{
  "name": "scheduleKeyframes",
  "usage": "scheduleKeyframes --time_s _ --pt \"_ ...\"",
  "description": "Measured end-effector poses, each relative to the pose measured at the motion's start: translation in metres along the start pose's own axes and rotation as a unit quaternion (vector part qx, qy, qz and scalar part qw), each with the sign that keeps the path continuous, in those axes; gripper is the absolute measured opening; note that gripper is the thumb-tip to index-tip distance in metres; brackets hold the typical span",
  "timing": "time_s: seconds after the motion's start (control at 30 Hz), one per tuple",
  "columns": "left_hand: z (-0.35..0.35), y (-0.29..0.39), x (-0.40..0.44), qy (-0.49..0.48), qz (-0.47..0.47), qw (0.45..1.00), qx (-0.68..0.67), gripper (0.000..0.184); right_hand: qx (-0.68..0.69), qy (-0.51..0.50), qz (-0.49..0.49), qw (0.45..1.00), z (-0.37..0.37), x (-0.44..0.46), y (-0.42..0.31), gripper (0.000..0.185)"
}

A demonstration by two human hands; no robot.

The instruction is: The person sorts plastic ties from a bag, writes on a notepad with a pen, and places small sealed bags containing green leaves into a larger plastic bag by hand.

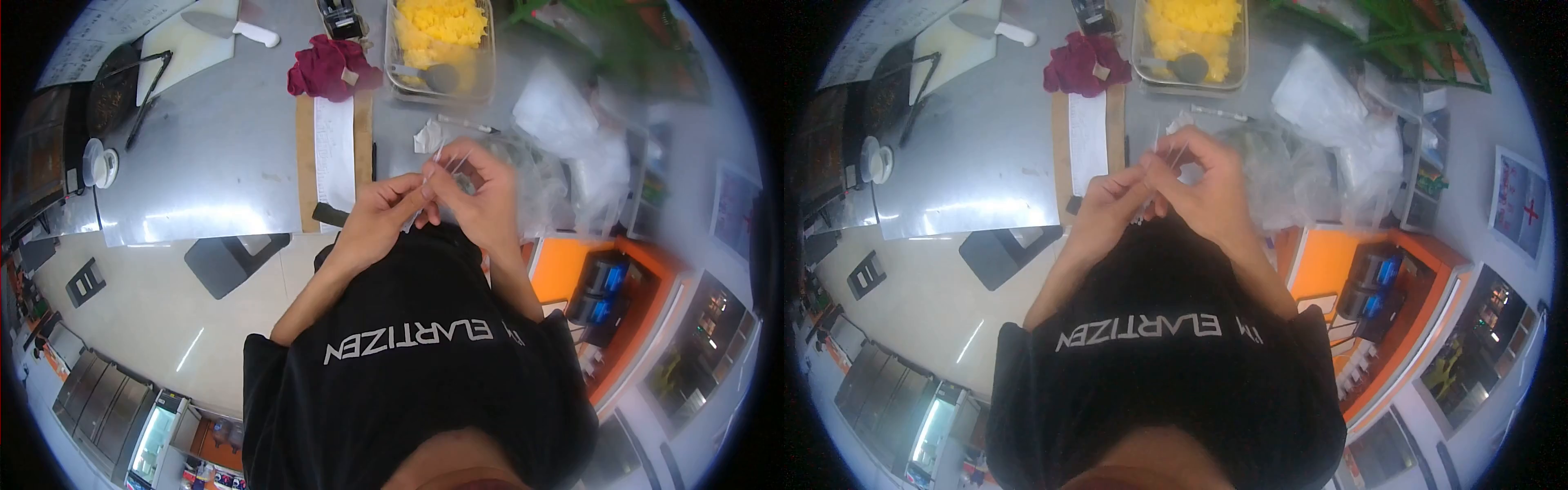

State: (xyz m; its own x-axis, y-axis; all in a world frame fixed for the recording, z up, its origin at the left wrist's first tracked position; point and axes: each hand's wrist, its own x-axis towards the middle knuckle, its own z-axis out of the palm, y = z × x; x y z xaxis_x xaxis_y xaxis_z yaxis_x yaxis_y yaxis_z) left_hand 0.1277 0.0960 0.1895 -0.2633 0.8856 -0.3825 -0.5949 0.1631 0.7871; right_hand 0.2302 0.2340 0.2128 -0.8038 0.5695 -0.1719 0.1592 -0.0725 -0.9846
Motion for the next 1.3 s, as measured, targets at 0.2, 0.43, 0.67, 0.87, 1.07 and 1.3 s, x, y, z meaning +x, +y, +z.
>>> scheduleKeyframes --time_s 0.2,0.43,0.67,0.87,1.07,1.3 --pt "-0.016 -0.032 0.015 0.021 -0.09 0.996 0.013 0.025 0.049 0.109 -0.041 0.992 0.011 0.017 0.034 0.036" --pt "-0.004 -0.07 0.005 -0.003 -0.161 0.974 -0.16 0.027 -0.107 -0.129 0.086 0.982 -0.009 0.011 0.073 0.029" --pt "0.011 -0.063 0.015 0.047 -0.171 0.978 -0.111 0.025 -0.215 -0.099 -0.062 0.97 -0.019 0.006 0.052 0.044" --pt "0.062 -0.041 0.145 0.053 -0.11 0.978 -0.172 0.026 -0.096 0.067 -0.038 0.992 -0.128 0.01 -0.043 0.04" --pt "0.108 -0.04 0.365 0.115 -0.001 0.984 0.134 0.043 -0.071 0.133 0.057 0.987 -0.239 0.07 0.105 0.022" --pt "0.101 -0.089 0.443 0.137 0.072 0.572 0.806 0.038 -0.195 0.053 0.063 0.977 -0.214 0.055 0.173 0.02"
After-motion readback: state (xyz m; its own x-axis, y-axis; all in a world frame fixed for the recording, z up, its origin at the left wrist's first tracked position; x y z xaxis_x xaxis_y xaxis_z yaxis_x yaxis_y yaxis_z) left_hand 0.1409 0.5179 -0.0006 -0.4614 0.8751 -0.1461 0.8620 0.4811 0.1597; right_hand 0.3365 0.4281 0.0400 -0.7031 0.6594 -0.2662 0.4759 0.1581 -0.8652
